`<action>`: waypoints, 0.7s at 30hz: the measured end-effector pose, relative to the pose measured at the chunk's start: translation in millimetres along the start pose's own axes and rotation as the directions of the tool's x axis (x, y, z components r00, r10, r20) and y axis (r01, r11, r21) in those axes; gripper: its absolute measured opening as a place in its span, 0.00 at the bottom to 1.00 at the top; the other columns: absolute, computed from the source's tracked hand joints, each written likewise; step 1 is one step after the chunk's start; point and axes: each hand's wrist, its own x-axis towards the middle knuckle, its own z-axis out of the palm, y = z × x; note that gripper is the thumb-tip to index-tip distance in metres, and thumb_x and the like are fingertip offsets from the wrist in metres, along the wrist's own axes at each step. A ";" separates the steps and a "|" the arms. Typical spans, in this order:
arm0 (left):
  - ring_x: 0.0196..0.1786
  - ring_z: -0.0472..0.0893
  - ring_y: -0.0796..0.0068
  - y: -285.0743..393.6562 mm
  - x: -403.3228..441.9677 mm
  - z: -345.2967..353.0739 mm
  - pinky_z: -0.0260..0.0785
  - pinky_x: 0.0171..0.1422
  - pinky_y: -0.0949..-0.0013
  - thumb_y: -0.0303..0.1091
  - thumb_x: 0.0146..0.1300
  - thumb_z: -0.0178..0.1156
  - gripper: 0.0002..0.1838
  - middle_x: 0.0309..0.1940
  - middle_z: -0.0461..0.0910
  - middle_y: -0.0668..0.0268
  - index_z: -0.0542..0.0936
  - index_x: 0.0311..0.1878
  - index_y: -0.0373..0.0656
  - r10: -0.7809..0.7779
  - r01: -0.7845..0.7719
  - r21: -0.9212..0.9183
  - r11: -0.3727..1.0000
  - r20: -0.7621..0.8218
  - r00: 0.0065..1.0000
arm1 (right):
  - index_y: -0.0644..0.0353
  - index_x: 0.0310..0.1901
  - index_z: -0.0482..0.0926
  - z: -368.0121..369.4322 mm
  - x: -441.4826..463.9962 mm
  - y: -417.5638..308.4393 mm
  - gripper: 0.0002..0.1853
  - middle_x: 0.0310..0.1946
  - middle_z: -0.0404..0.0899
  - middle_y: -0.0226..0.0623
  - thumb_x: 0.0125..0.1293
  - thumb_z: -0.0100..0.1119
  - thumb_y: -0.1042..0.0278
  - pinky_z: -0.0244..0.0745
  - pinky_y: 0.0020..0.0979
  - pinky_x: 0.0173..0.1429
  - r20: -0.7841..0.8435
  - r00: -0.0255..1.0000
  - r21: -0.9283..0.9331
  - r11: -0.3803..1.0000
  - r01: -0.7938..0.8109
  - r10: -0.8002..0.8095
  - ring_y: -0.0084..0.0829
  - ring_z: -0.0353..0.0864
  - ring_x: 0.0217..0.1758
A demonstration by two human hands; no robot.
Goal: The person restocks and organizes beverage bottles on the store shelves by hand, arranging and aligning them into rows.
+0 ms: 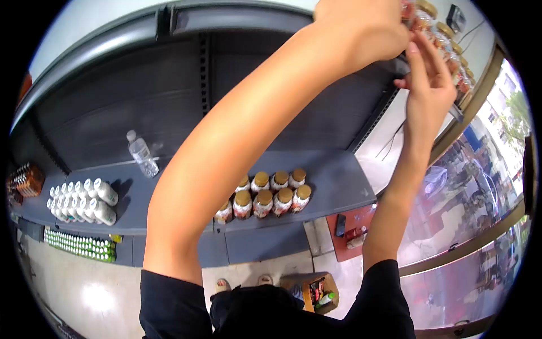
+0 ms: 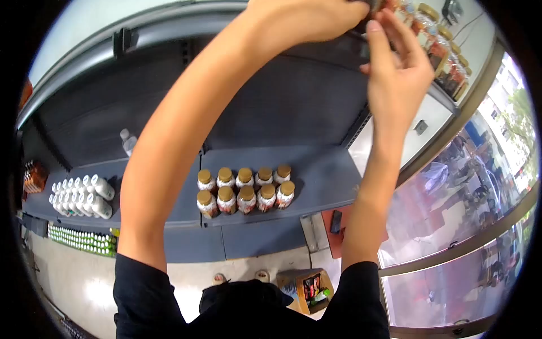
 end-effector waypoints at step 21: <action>0.46 0.87 0.57 14.2 -96.2 49.0 0.80 0.46 0.58 0.36 0.61 0.69 0.13 0.41 0.85 0.59 0.85 0.48 0.45 0.536 -0.583 0.027 0.812 -0.431 0.726 | 0.69 0.57 0.74 -48.4 -108.1 -3.8 0.19 0.45 0.86 0.45 0.68 0.68 0.82 0.85 0.29 0.33 -0.038 0.996 0.201 0.976 0.088 -0.082 0.30 0.88 0.38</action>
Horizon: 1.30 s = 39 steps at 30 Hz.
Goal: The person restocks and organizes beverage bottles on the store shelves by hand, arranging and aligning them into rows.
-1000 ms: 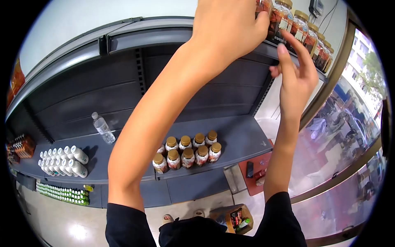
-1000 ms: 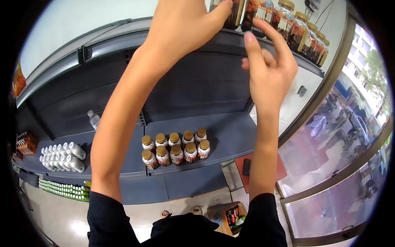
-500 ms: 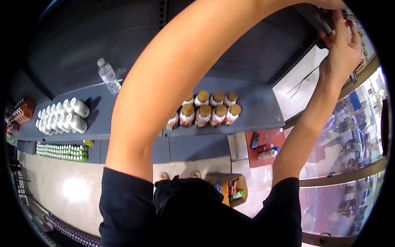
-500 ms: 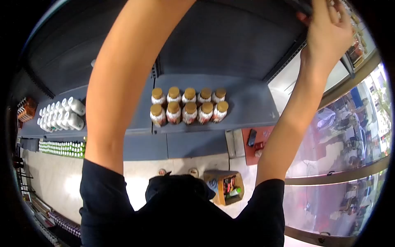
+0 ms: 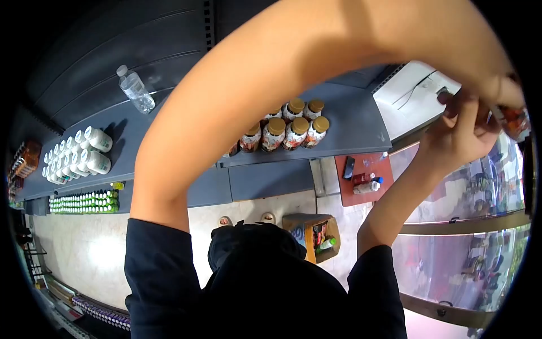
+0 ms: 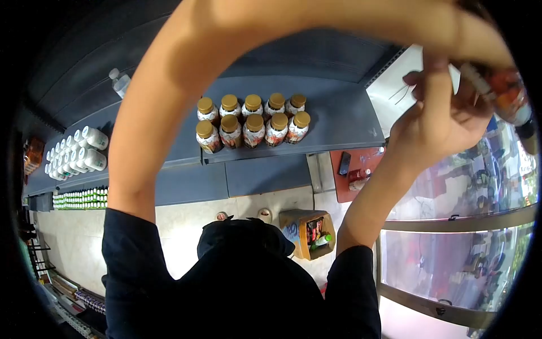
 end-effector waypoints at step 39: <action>0.50 0.88 0.42 17.4 -283.3 10.1 0.78 0.57 0.50 0.65 0.67 0.62 0.37 0.42 0.89 0.46 0.82 0.64 0.42 -0.665 0.604 0.689 0.401 0.672 -0.325 | 0.55 0.66 0.79 -99.7 -276.3 208.3 0.38 0.59 0.82 0.37 0.52 0.83 0.62 0.85 0.38 0.43 0.226 0.551 -0.560 0.570 -0.601 0.803 0.35 0.91 0.36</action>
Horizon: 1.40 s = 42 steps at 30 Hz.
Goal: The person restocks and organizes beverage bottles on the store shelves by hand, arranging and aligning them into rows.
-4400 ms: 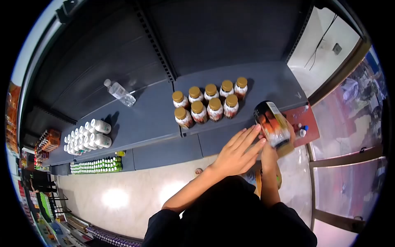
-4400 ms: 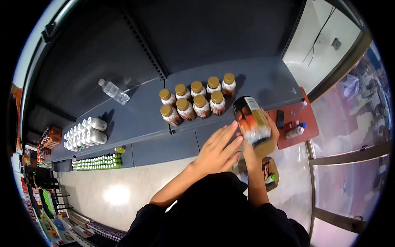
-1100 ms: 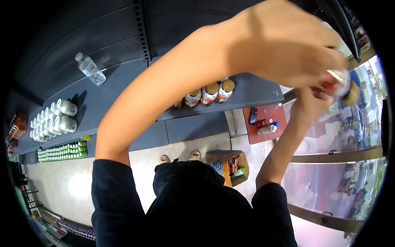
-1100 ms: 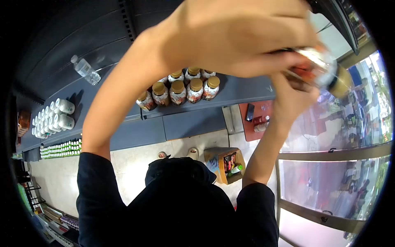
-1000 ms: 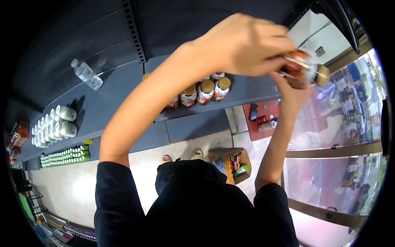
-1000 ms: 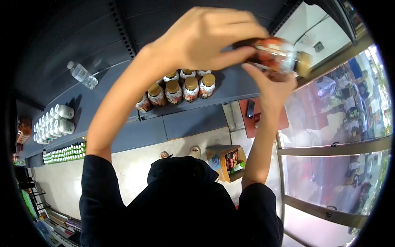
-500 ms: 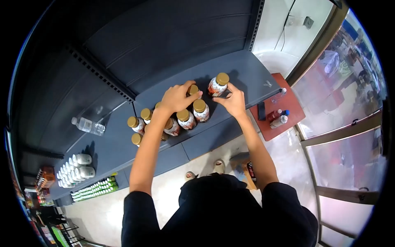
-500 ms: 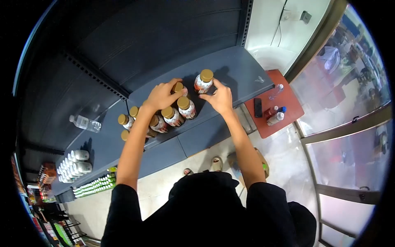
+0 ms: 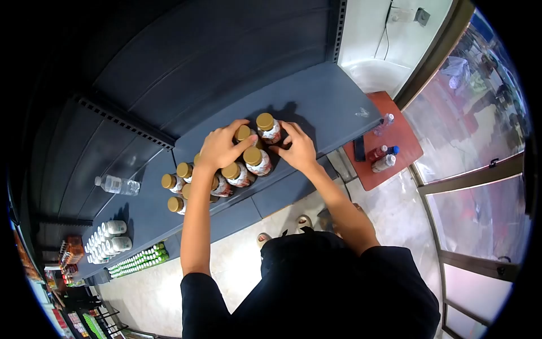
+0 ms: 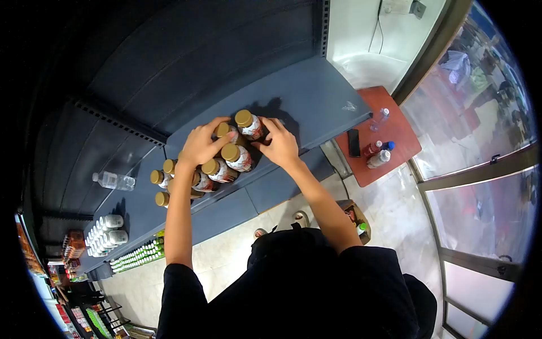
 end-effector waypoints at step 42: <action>0.55 0.88 0.45 4.6 -6.7 2.1 0.77 0.62 0.52 0.59 0.59 0.74 0.36 0.49 0.89 0.48 0.86 0.59 0.37 0.004 -0.007 -0.046 0.999 -0.066 0.998 | 0.54 0.67 0.73 4.4 -8.3 -7.6 0.37 0.57 0.82 0.38 0.58 0.79 0.52 0.86 0.46 0.45 -0.085 0.995 -0.189 0.981 0.041 -0.058 0.47 0.89 0.44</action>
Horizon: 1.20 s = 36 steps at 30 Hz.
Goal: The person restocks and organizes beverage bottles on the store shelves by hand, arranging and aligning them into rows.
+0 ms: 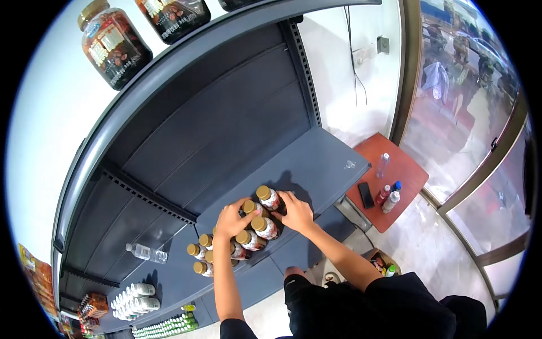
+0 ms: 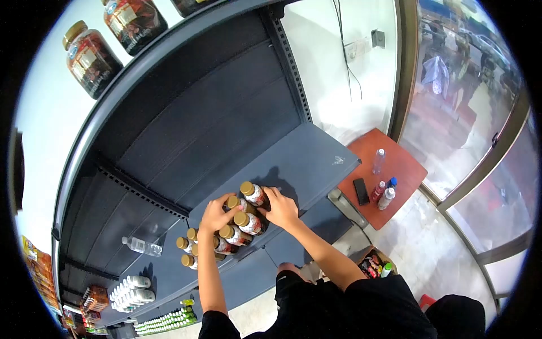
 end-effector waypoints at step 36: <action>0.43 0.91 0.56 252.4 -0.2 -277.2 0.81 0.51 0.59 0.47 0.66 0.71 0.38 0.52 0.89 0.45 0.74 0.71 0.31 0.318 -0.194 0.253 0.948 -0.783 0.535 | 0.73 0.63 0.81 -261.7 170.2 -295.6 0.26 0.36 0.91 0.51 0.69 0.65 0.62 0.81 0.34 0.43 -0.498 0.696 0.293 0.656 0.696 -0.517 0.30 0.89 0.30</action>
